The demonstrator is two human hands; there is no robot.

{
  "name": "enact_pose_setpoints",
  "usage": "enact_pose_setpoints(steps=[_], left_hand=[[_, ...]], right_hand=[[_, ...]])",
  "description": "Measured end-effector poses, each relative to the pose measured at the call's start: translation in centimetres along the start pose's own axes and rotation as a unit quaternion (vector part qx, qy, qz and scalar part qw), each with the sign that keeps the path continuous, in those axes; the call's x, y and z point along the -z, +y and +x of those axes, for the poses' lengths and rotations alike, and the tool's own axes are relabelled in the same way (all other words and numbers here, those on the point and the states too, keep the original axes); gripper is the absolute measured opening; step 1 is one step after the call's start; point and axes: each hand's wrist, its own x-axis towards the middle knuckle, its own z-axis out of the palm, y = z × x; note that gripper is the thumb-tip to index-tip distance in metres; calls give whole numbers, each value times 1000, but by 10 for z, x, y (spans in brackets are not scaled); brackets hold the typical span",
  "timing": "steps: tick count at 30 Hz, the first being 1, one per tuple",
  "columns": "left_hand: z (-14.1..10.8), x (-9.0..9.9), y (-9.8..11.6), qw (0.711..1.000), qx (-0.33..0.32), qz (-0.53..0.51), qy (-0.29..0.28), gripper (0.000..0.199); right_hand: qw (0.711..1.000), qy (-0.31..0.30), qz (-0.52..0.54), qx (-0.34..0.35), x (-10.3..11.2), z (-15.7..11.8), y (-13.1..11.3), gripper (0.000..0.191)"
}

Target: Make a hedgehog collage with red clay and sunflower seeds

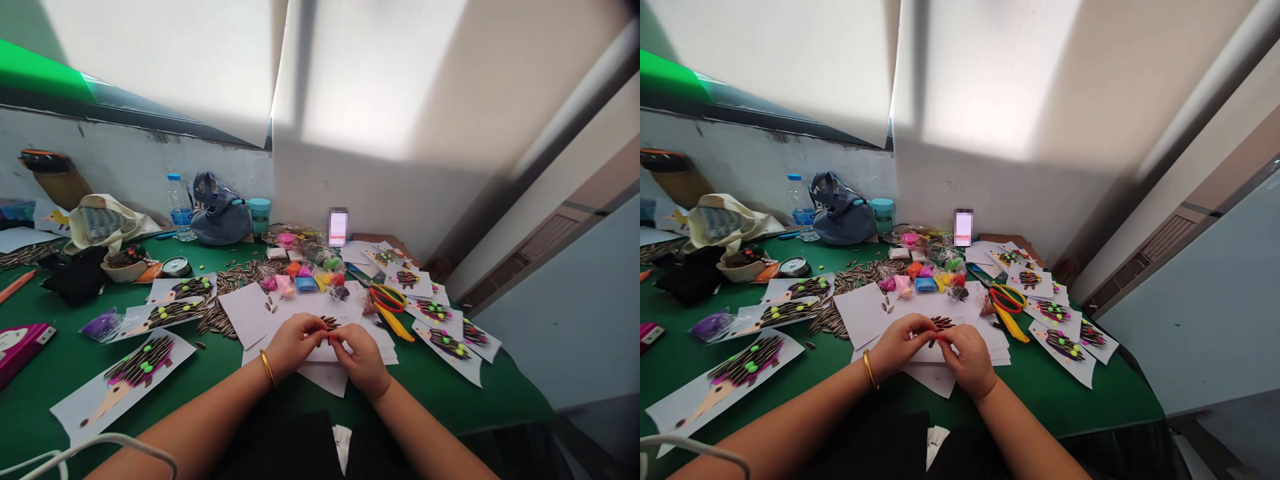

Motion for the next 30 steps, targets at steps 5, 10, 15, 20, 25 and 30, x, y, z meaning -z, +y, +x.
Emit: enact_pose_setpoints(steps=[5,10,15,20,25,30], left_hand=[[2,0,-5,998,9,-51,28,19],[4,4,-7,998,43,-40,24,29],[7,3,-11,992,65,-100,50,19],[10,-1,-19,991,67,-100,55,23],[8,-2,-18,985,92,-142,10,22],[6,0,-13,995,58,-74,24,15]], right_hand=[[999,-9,14,-38,0,-2,5,14],[999,-6,18,-47,2,-2,4,23],[999,13,29,-31,2,-2,4,17],[999,33,26,-34,-1,0,7,28],[998,17,32,-47,-2,-2,9,24],[998,19,22,-61,1,-3,9,14]])
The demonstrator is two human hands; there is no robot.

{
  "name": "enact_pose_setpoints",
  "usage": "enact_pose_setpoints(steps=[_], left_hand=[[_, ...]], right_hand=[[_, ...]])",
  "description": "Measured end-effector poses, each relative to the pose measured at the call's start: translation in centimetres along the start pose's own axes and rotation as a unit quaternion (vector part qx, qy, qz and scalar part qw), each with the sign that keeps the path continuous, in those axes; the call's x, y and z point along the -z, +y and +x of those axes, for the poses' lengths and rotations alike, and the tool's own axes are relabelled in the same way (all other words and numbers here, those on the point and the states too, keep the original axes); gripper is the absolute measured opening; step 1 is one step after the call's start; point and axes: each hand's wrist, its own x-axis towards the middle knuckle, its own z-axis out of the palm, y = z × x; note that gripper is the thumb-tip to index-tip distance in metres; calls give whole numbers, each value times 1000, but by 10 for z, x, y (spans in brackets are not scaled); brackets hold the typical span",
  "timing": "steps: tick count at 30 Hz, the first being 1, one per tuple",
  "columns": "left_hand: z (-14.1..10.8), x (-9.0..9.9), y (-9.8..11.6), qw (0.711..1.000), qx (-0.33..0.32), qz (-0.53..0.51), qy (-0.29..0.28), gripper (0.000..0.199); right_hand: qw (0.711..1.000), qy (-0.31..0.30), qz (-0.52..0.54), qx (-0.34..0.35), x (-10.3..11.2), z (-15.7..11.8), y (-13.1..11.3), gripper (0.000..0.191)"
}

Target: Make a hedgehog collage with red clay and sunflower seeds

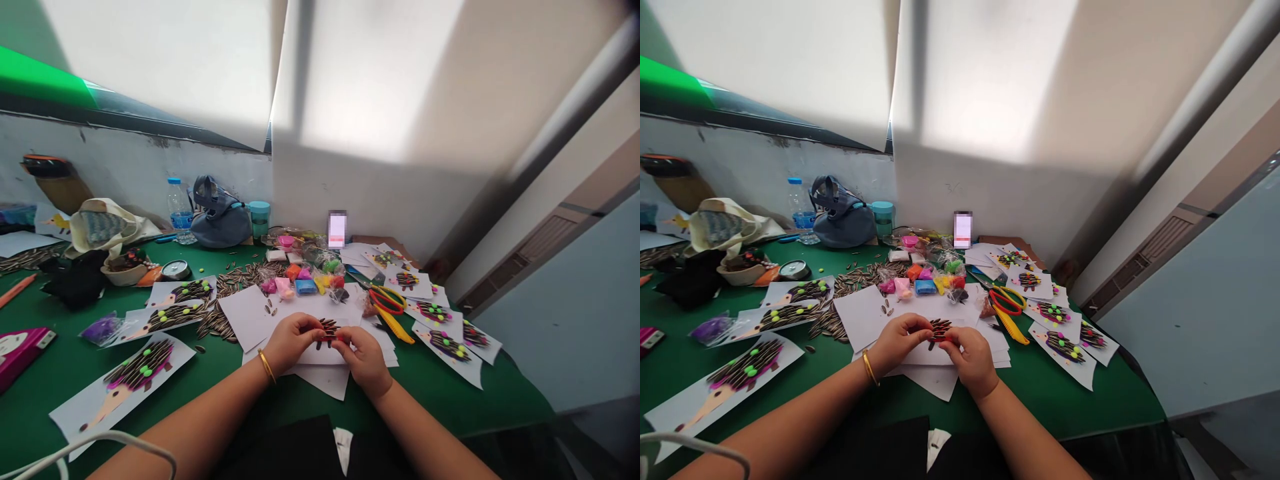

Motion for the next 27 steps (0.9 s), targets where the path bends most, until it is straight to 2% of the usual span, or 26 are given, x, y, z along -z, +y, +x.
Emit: enact_pose_setpoints(steps=[7,11,15,23,27], left_hand=[[2,-2,-4,1000,-5,-7,13,19],[1,-2,0,1000,5,-13,11,18],[0,-1,5,1000,-1,-16,12,15],[-1,-2,4,1000,-7,2,12,15],[-1,-3,2,999,-21,16,19,13]], right_hand=[[999,20,43,-6,-1,3,-3,19],[999,14,38,-35,-1,3,-4,12],[999,40,20,-22,0,3,-3,12],[997,18,58,-38,2,3,-4,17],[995,45,58,-59,-2,2,-1,11]])
